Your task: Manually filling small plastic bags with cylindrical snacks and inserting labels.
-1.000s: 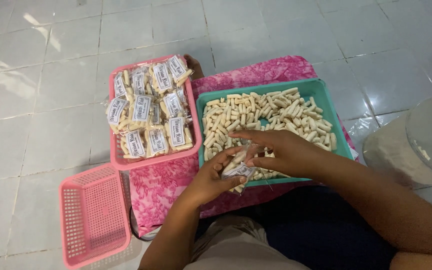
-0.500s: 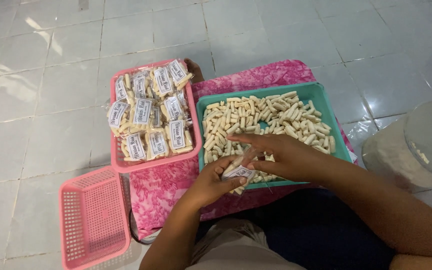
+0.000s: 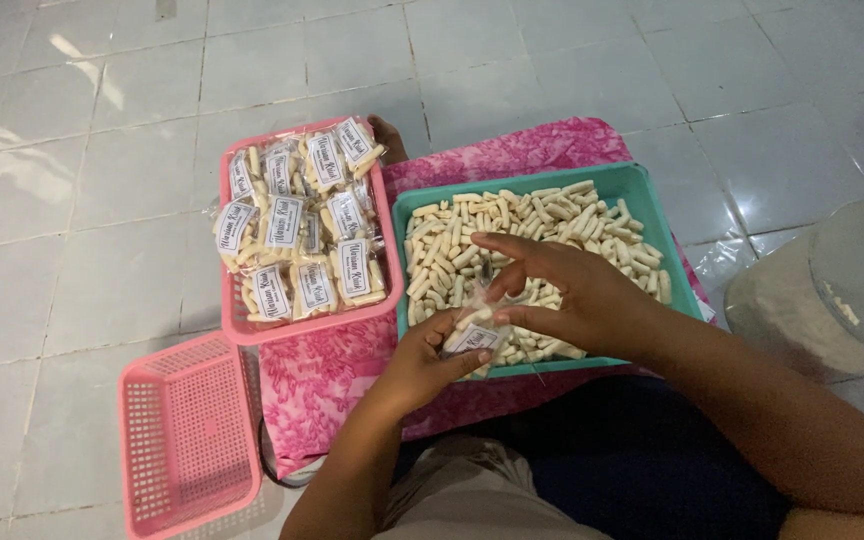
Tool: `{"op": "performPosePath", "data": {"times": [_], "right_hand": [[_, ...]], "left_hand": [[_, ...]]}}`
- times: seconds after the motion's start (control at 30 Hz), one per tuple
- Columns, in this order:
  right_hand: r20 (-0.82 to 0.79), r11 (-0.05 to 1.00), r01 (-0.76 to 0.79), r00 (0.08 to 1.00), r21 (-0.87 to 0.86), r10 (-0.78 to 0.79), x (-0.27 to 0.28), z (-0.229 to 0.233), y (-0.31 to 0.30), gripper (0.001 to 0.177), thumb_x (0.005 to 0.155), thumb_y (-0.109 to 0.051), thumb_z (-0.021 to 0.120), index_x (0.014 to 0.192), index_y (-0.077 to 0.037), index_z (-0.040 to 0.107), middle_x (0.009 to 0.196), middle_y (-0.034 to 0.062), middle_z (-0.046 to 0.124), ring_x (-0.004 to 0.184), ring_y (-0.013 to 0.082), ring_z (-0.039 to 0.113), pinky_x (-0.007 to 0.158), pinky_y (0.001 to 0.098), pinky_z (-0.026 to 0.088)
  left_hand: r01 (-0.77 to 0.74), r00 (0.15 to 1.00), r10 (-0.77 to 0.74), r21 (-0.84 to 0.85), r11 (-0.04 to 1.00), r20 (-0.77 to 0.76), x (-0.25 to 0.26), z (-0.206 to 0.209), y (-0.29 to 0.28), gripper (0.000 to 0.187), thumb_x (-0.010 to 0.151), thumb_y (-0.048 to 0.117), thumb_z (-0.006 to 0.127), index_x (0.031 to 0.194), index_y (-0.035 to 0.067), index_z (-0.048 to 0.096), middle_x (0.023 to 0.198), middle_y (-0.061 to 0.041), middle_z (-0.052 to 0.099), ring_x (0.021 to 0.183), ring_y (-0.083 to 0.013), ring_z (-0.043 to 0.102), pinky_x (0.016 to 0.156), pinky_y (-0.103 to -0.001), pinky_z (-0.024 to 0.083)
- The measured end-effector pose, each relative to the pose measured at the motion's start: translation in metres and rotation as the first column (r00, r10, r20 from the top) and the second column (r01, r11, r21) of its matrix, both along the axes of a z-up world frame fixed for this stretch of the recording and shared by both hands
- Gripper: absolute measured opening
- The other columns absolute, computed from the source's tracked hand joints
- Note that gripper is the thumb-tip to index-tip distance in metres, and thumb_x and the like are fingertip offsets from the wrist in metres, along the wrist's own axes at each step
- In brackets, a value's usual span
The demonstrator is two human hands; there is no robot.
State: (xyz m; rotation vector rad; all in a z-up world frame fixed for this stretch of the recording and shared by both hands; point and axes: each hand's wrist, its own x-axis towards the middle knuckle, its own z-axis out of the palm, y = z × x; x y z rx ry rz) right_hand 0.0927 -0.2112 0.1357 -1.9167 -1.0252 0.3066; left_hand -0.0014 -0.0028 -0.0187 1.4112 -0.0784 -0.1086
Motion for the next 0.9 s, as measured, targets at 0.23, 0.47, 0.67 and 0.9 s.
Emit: {"op": "performPosePath", "data": {"times": [0.23,0.47,0.67,0.9], "right_hand": [[-0.006,0.984,-0.155,0.988,-0.092,0.155,-0.004,0.01,0.005,0.059,0.09,-0.004,0.067,0.147,-0.007,0.051,0.106,0.015,0.082,0.083,0.0379,0.076,0.08,0.0555,0.053],[-0.059,0.984,-0.104,0.994,-0.148,0.096,-0.003,0.022,0.0,0.064,0.09,-0.007,0.066,0.151,-0.008,0.047,0.113,0.0192,0.081,0.084,0.0363,0.076,0.077,0.0503,0.053],[0.058,0.996,0.093,0.994,0.011,-0.094,0.006,0.006,-0.009,0.06,0.091,-0.015,0.075,0.147,-0.01,0.054,0.126,0.0143,0.071,0.108,0.0349,0.07,0.096,0.0545,0.051],[-0.056,1.0,-0.022,0.998,-0.011,0.021,0.012,-0.022,-0.004,0.036,0.09,-0.013,0.077,0.125,-0.01,0.069,0.118,0.0143,0.07,0.103,0.0362,0.072,0.09,0.0548,0.056]], "left_hand": [[0.025,0.999,-0.024,-0.008,1.0,0.035,0.0,0.002,-0.008,0.053,0.086,0.006,0.083,0.134,-0.003,0.063,0.122,-0.016,0.073,0.112,-0.02,0.062,0.097,-0.038,0.057],[0.065,0.998,-0.065,-0.011,0.998,-0.006,-0.003,-0.007,-0.005,0.049,0.087,0.005,0.081,0.134,0.001,0.066,0.124,-0.013,0.074,0.114,-0.0179,0.061,0.098,-0.037,0.056],[-0.084,0.996,0.085,-0.096,0.992,0.001,0.002,0.004,-0.005,0.053,0.088,0.006,0.079,0.138,0.002,0.061,0.123,-0.009,0.071,0.114,-0.0152,0.06,0.103,-0.036,0.054],[-0.101,0.995,0.099,-0.094,0.99,-0.03,0.004,-0.017,-0.011,0.056,0.087,0.006,0.081,0.139,0.002,0.061,0.121,-0.012,0.074,0.107,-0.0151,0.063,0.098,-0.035,0.055]]}}
